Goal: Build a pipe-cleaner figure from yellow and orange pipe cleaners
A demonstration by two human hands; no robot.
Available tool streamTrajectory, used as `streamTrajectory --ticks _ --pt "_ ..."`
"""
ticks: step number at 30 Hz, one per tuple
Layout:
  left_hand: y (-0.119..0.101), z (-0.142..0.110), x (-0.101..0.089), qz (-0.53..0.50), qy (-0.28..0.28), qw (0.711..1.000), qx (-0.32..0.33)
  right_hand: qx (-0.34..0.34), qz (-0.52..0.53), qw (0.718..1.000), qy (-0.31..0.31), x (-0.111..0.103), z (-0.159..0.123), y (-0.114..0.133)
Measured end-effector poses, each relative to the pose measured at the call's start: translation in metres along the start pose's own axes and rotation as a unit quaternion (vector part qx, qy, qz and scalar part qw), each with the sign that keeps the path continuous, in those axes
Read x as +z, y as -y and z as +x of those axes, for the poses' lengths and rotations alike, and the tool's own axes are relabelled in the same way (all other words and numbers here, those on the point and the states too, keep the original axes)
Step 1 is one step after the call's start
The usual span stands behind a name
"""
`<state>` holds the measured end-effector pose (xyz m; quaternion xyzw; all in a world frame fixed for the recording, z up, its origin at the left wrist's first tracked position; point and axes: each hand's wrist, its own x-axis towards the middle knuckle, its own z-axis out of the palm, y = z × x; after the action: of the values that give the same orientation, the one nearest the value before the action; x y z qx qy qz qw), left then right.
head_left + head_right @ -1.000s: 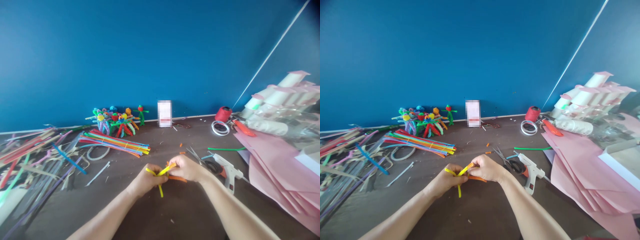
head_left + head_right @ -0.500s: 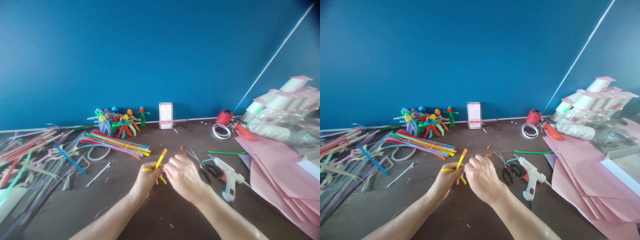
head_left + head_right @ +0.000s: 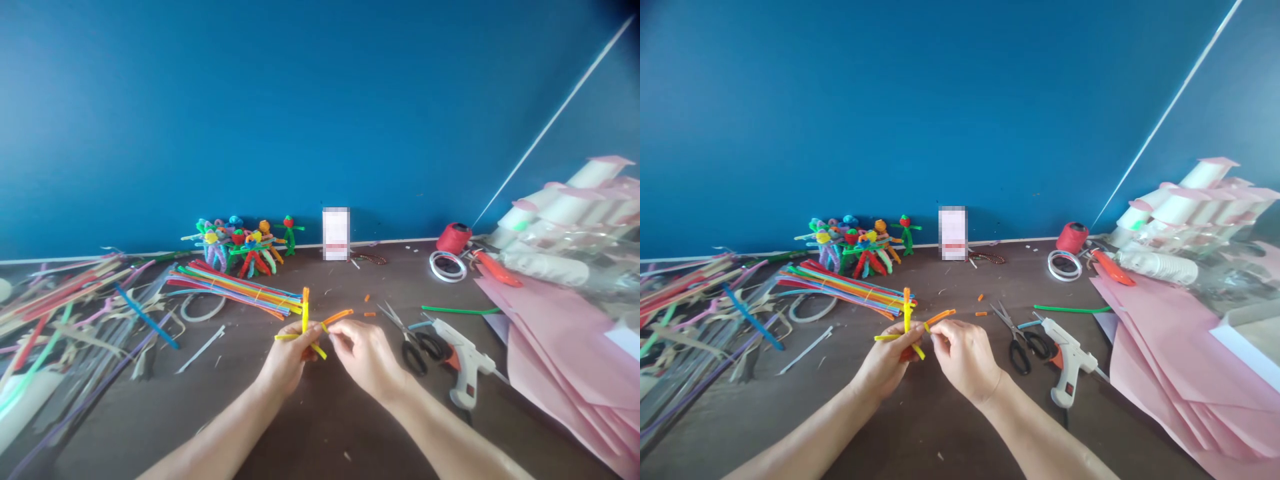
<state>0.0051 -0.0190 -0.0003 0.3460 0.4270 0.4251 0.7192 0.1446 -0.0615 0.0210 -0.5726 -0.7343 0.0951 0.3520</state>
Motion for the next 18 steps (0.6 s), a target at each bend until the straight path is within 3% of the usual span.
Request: streamTrajectory --ticks 7,10,14,18 --pt "0.000 0.001 -0.005 0.011 0.045 0.999 -0.016 0.095 0.128 0.987 0.033 -0.001 0.005 -0.012" --pt "-0.001 0.002 -0.007 0.026 0.067 0.997 -0.015 0.117 0.201 0.969 0.090 -0.006 0.009 -0.017" --pt "-0.005 0.002 -0.011 0.078 0.131 0.988 -0.023 0.135 0.209 0.954 0.165 -0.012 0.012 -0.024" --pt "-0.008 0.002 -0.014 0.136 0.179 0.973 -0.049 0.115 0.247 0.930 0.246 -0.015 0.012 -0.031"
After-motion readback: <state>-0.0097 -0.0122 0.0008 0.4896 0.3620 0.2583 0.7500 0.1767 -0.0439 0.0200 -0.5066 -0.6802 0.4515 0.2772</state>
